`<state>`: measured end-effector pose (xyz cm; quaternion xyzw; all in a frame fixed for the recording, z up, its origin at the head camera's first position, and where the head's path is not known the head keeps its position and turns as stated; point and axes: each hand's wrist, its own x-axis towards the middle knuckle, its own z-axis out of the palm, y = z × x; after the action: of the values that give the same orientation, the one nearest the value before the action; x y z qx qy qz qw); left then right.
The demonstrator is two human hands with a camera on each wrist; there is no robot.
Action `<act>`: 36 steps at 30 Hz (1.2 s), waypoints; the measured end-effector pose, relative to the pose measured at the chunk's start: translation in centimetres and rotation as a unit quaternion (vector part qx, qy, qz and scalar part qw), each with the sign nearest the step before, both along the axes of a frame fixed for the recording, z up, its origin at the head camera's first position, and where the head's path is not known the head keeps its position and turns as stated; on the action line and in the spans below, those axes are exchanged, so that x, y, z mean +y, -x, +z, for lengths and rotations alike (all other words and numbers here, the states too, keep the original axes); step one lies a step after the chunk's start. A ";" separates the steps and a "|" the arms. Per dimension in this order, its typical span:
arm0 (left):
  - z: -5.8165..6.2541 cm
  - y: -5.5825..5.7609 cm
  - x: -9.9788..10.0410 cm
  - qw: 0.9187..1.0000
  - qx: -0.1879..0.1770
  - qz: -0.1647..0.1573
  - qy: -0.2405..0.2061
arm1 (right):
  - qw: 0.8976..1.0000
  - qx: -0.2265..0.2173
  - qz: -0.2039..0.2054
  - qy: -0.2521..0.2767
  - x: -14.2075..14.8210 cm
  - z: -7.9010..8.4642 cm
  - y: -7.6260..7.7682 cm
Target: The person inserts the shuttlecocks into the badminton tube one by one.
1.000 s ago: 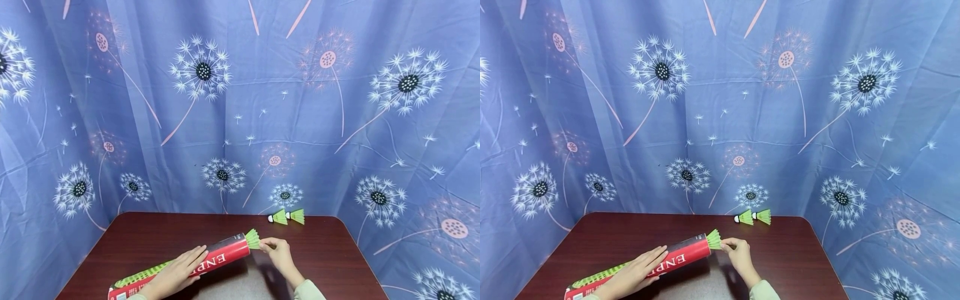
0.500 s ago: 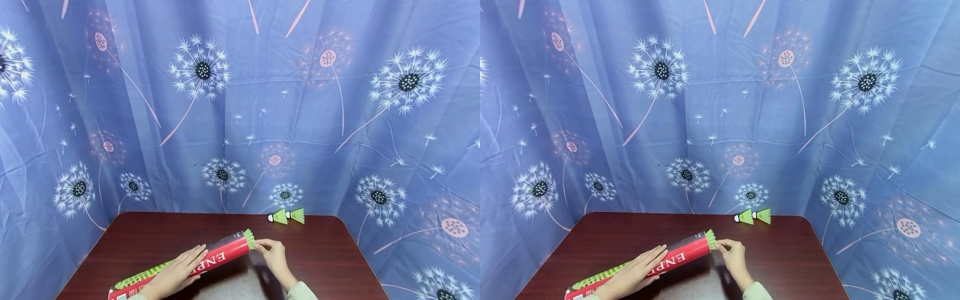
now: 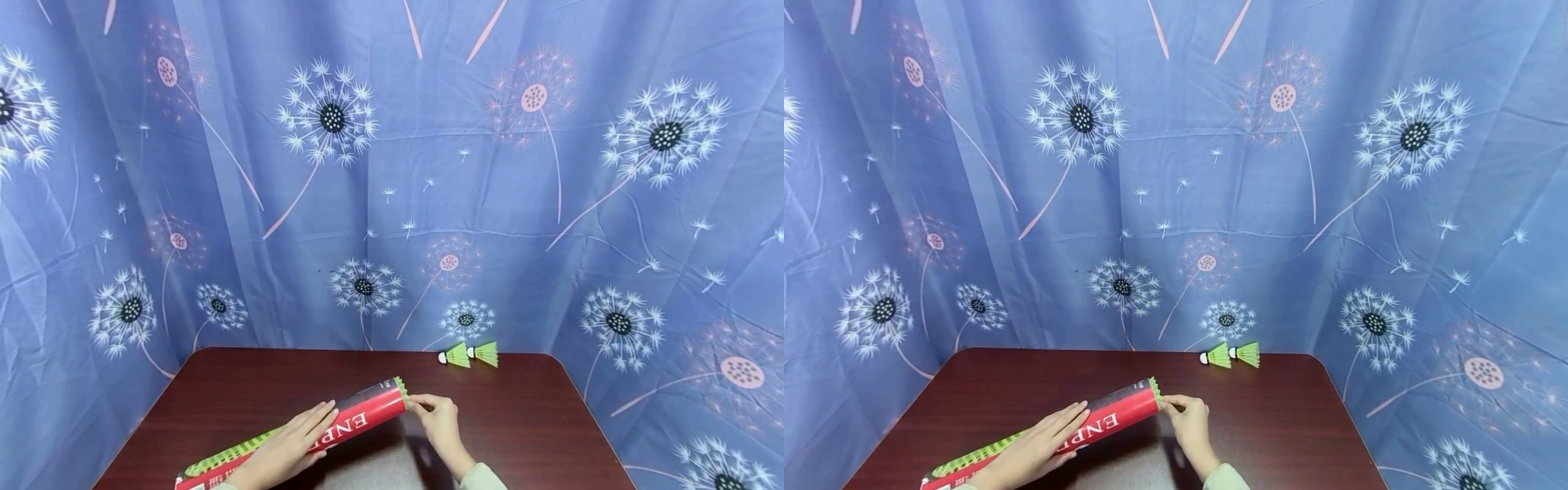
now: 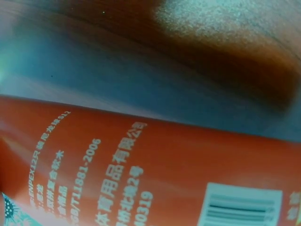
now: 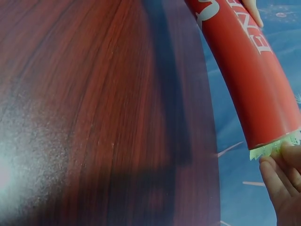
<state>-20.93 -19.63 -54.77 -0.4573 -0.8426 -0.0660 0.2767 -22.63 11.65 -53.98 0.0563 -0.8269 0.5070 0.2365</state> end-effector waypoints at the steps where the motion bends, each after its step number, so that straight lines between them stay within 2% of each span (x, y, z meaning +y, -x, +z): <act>1: 0.0 0.0 0.0 1.000 0.000 0.000 0.001 | 1.000 0.004 0.001 -0.002 -0.1 0.0 0.0; 11: 0.0 0.1 0.0 1.000 0.011 -0.007 0.000 | 1.000 0.021 0.006 -0.012 -0.7 0.3 -0.2; 22: 0.0 -0.1 0.0 1.000 -0.011 -0.003 0.007 | 0.997 0.051 0.056 -0.032 -0.7 -0.3 -0.7; 30: -0.1 0.0 0.0 1.000 -0.003 0.005 0.009 | 0.992 0.079 0.085 -0.047 0.3 -0.5 -0.4; 36: -0.2 0.0 -0.1 1.000 -0.005 -0.003 -0.001 | 0.992 0.035 0.116 -0.020 2.1 -0.4 0.4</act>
<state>-20.97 -19.71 -54.99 -0.4590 -0.8426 -0.0702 0.2727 -23.03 13.75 -54.42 0.1746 -0.8161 0.5120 0.2033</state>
